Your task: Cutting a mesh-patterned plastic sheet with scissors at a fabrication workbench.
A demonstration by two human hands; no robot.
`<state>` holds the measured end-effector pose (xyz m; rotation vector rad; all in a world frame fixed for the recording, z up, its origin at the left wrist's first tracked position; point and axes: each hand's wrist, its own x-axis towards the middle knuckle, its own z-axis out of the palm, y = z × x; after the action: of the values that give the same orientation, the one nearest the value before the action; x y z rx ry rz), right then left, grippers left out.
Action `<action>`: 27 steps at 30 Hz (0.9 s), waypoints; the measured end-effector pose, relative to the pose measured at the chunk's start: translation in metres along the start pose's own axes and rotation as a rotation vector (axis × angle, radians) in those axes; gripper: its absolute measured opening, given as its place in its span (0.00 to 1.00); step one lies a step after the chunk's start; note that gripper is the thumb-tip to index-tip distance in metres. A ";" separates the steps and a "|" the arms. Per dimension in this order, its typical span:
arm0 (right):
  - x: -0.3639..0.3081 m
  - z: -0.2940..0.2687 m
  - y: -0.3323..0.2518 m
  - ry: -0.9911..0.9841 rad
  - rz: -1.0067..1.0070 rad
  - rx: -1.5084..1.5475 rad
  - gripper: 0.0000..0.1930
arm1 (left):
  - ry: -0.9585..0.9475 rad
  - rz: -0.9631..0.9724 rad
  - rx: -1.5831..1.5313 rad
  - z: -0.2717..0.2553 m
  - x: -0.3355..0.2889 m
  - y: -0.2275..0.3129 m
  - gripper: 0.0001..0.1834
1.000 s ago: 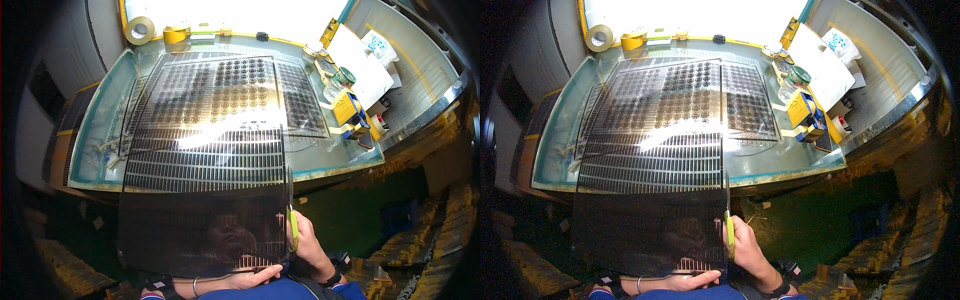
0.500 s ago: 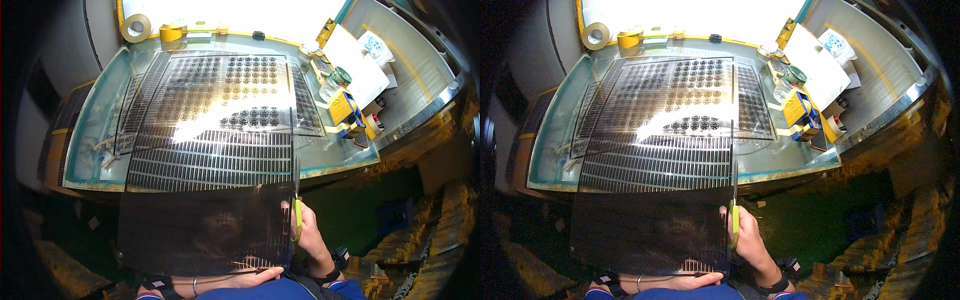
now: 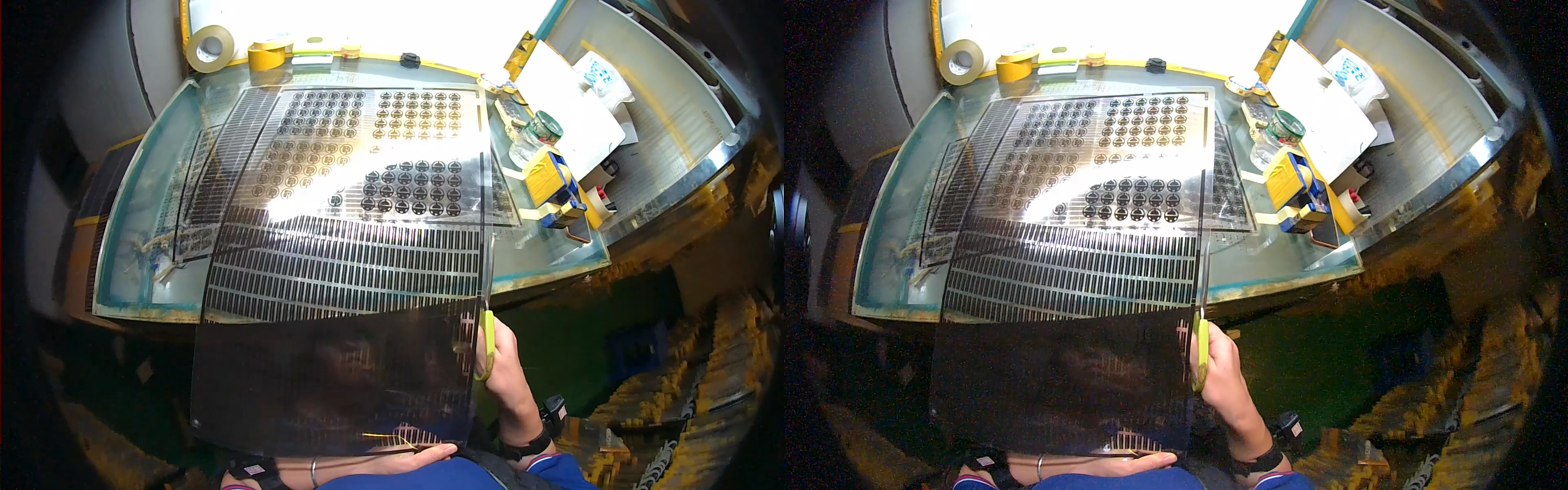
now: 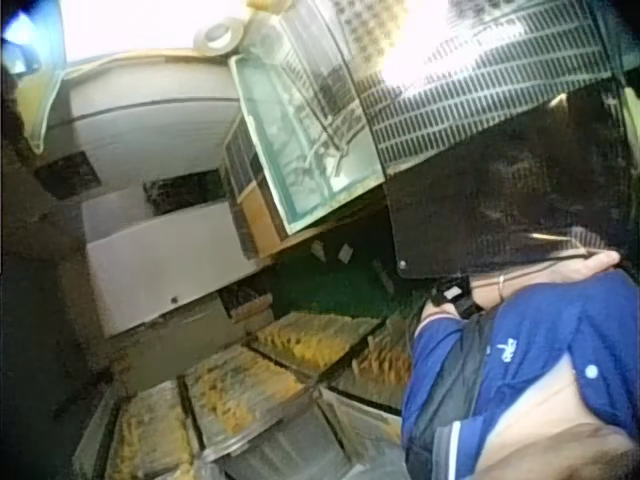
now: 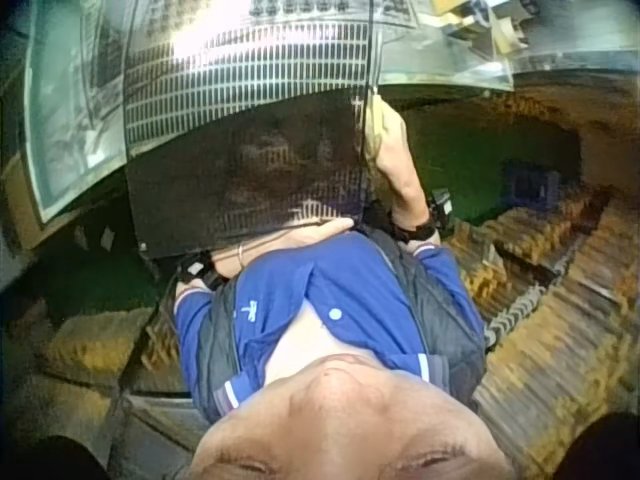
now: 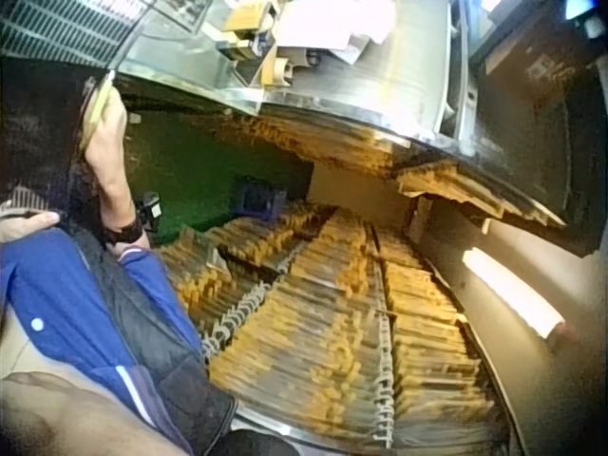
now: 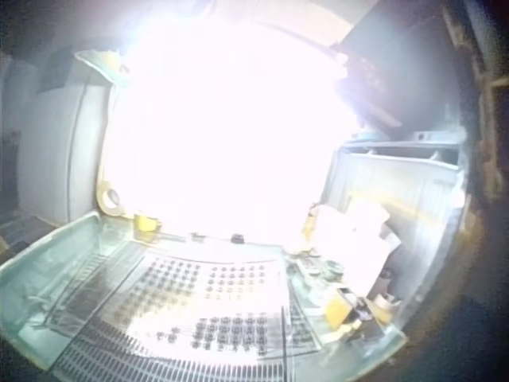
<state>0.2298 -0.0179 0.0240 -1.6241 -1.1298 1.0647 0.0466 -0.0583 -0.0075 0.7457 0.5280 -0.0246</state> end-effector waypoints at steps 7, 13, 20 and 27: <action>0.009 -0.004 0.002 0.073 -0.069 0.077 0.09 | 0.008 0.009 -0.003 -0.006 0.005 0.003 0.12; 0.017 -0.012 -0.001 0.092 -0.102 0.108 0.09 | 0.036 0.021 -0.002 -0.007 0.002 0.005 0.12; 0.028 -0.026 -0.001 0.100 -0.176 0.012 0.08 | 0.037 0.027 -0.001 -0.011 0.006 0.005 0.11; 0.037 -0.033 -0.003 0.129 -0.146 0.091 0.09 | 0.033 0.034 0.006 -0.015 0.009 0.008 0.11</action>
<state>0.2690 0.0127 0.0294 -1.4930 -1.0817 0.8911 0.0496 -0.0411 -0.0161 0.7618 0.5466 0.0177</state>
